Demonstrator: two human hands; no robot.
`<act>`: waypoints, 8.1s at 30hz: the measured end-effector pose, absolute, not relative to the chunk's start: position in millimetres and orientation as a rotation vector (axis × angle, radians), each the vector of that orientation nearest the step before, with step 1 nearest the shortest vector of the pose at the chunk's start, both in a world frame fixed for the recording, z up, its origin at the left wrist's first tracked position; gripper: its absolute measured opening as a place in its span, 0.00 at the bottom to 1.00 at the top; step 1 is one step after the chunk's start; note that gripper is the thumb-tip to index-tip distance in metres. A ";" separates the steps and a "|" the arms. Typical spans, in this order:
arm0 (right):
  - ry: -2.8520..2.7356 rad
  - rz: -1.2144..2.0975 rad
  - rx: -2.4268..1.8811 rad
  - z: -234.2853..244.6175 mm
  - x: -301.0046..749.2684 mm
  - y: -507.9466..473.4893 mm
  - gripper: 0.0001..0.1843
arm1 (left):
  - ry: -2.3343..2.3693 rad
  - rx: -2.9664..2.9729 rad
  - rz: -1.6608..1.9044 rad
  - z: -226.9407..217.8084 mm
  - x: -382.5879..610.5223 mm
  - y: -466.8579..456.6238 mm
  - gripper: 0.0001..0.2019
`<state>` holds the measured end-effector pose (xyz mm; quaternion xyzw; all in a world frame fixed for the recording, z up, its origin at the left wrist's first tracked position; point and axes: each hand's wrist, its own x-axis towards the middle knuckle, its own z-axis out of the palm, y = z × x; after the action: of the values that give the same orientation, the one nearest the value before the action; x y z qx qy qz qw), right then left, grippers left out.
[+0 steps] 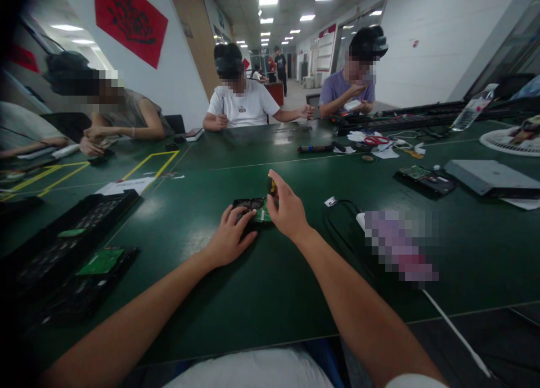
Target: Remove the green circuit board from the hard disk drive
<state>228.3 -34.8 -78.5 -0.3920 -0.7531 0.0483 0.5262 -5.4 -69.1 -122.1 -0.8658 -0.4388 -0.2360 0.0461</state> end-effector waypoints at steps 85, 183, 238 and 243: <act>-1.773 0.122 -0.935 -81.2 228.2 -33.4 0.38 | -1.359 -2.650 -0.688 -118.8 -4.9 -71.0 0.30; -1.759 0.147 -0.951 -81.9 228.4 -33.8 0.39 | -1.372 -2.659 -0.698 -119.4 -5.2 -70.6 0.30; -1.805 0.024 -0.993 -80.3 229.9 -33.3 0.38 | -1.363 -2.650 -0.691 -119.2 -5.9 -70.6 0.30; -1.792 0.030 -0.975 -80.0 228.7 -33.0 0.38 | -1.369 -2.661 -0.693 -119.1 -6.2 -70.4 0.30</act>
<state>228.7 -33.0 -80.0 -0.4074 -0.7483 0.0125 0.5234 -6.2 -70.4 -119.1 -0.8658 -0.4454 -0.2254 0.0348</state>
